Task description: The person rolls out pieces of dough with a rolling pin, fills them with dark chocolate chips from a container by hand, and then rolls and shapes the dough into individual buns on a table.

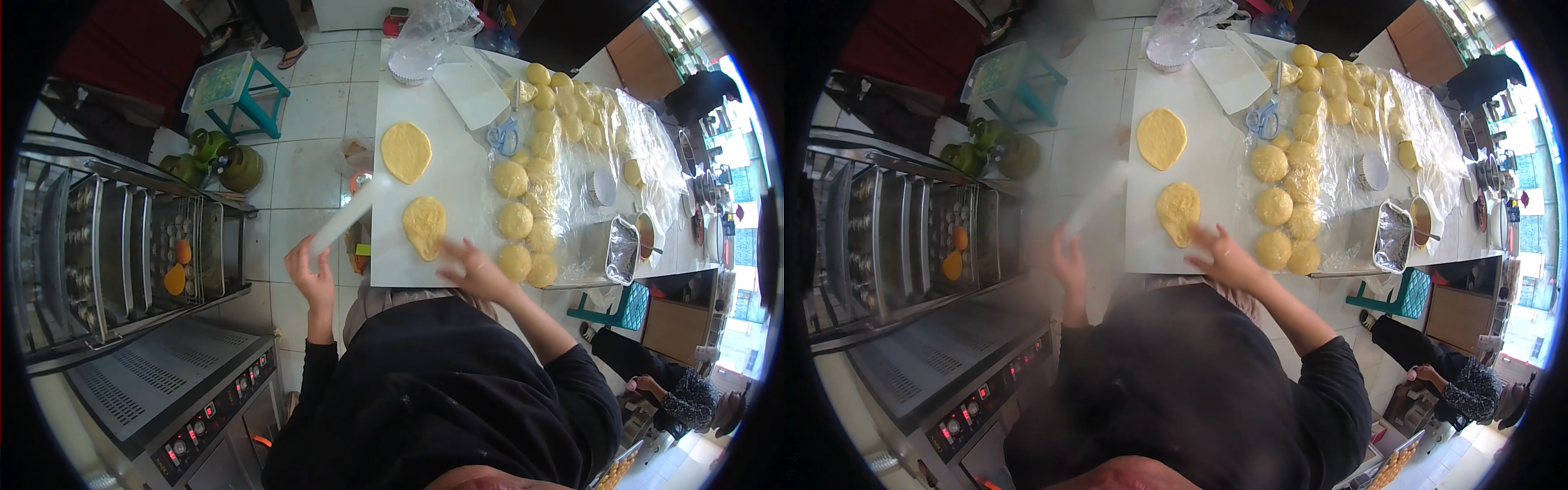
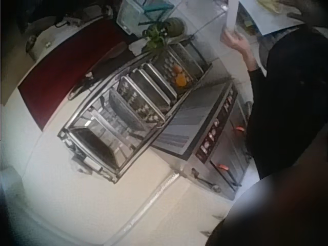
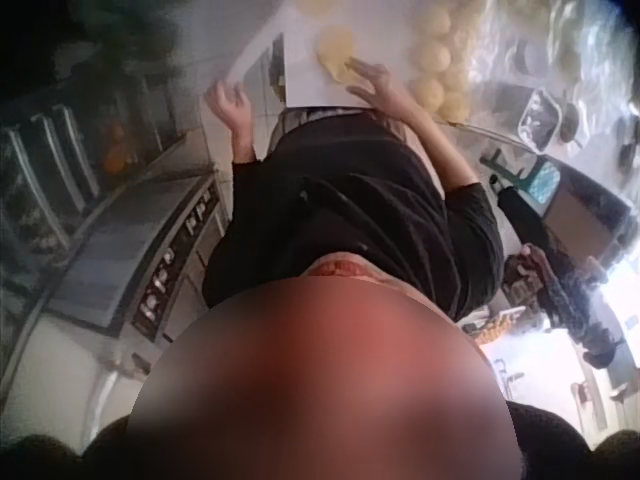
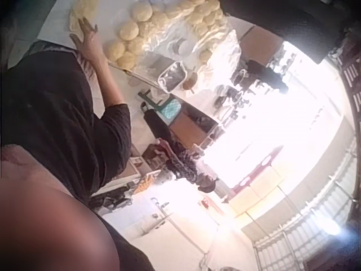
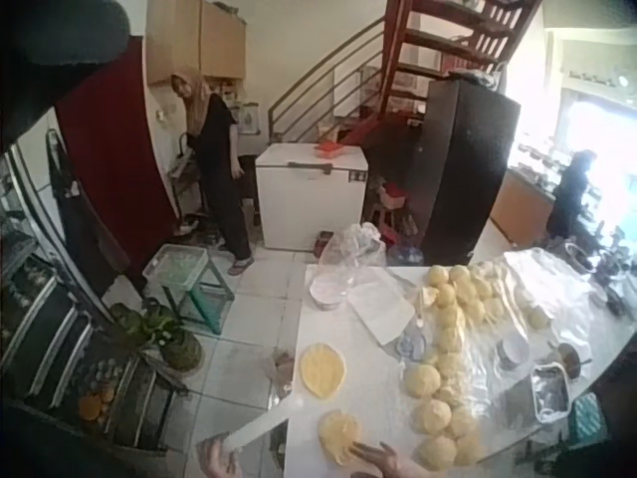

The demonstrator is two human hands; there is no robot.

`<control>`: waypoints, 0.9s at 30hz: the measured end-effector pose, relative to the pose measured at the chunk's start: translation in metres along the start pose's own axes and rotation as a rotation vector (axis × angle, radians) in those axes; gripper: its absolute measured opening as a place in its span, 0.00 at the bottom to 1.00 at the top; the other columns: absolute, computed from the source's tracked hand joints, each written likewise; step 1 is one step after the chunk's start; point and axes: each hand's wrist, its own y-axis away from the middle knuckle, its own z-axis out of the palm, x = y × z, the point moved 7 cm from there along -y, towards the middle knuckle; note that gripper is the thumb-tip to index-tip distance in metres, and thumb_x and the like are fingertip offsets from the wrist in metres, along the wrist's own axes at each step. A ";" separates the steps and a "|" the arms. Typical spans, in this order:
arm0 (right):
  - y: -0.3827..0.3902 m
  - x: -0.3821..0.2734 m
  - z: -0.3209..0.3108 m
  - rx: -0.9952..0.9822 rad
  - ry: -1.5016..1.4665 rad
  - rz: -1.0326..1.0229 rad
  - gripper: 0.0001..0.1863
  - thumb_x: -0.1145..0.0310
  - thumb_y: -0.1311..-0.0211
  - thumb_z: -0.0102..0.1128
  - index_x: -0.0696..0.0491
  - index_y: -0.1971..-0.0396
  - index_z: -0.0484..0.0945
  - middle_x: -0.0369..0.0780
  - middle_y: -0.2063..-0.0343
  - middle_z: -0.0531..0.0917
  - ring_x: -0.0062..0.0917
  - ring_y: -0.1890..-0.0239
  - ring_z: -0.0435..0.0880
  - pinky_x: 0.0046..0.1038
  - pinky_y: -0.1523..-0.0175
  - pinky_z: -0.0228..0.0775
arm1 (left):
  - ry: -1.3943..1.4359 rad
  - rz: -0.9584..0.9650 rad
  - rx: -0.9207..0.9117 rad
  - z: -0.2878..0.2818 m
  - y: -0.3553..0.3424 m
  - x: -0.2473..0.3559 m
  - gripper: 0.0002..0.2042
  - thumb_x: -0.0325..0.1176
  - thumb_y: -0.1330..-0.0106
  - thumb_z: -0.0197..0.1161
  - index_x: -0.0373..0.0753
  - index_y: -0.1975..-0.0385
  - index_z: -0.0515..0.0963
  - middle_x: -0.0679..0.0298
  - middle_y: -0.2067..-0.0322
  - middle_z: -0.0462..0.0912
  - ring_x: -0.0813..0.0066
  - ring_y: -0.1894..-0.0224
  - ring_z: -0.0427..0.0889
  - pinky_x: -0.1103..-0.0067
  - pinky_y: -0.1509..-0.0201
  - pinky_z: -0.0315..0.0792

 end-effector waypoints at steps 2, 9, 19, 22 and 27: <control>-0.004 -0.026 -0.047 0.311 0.026 -0.070 0.32 0.60 0.51 0.58 0.52 0.46 0.60 0.43 0.47 0.63 0.37 0.42 0.56 0.41 0.42 0.52 | -0.022 0.094 -0.151 0.021 -0.008 0.028 0.15 0.29 0.49 0.59 0.38 0.60 0.72 0.61 0.64 0.74 0.63 0.60 0.69 0.71 0.55 0.61; -0.022 0.049 -0.022 0.462 0.267 0.076 0.31 0.60 0.51 0.58 0.50 0.46 0.61 0.42 0.56 0.65 0.36 0.58 0.64 0.37 0.51 0.55 | -0.012 0.283 -0.728 0.116 0.004 0.070 0.21 0.36 0.48 0.57 0.43 0.52 0.68 0.62 0.56 0.72 0.66 0.52 0.67 0.67 0.47 0.56; -0.095 0.057 -0.093 0.798 0.473 0.122 0.22 0.52 0.43 0.44 0.54 0.57 0.67 0.41 0.64 0.71 0.34 0.58 0.66 0.36 0.52 0.49 | -0.414 0.287 -0.482 0.179 -0.098 0.068 0.21 0.43 0.40 0.44 0.39 0.50 0.62 0.55 0.45 0.58 0.59 0.44 0.58 0.59 0.44 0.51; -0.104 0.060 -0.092 0.593 0.337 0.249 0.19 0.53 0.42 0.42 0.54 0.73 0.72 0.42 0.74 0.75 0.35 0.66 0.73 0.36 0.59 0.58 | -0.305 0.073 -0.566 0.180 -0.093 0.056 0.14 0.42 0.39 0.44 0.39 0.64 0.70 0.54 0.59 0.71 0.58 0.58 0.71 0.62 0.56 0.63; -0.102 0.062 -0.079 0.404 0.357 0.326 0.24 0.53 0.40 0.40 0.54 0.87 0.72 0.42 0.83 0.75 0.36 0.73 0.76 0.36 0.73 0.64 | -0.257 0.112 -0.544 0.172 -0.077 0.055 0.16 0.42 0.38 0.44 0.38 0.79 0.72 0.55 0.79 0.75 0.56 0.77 0.76 0.65 0.73 0.71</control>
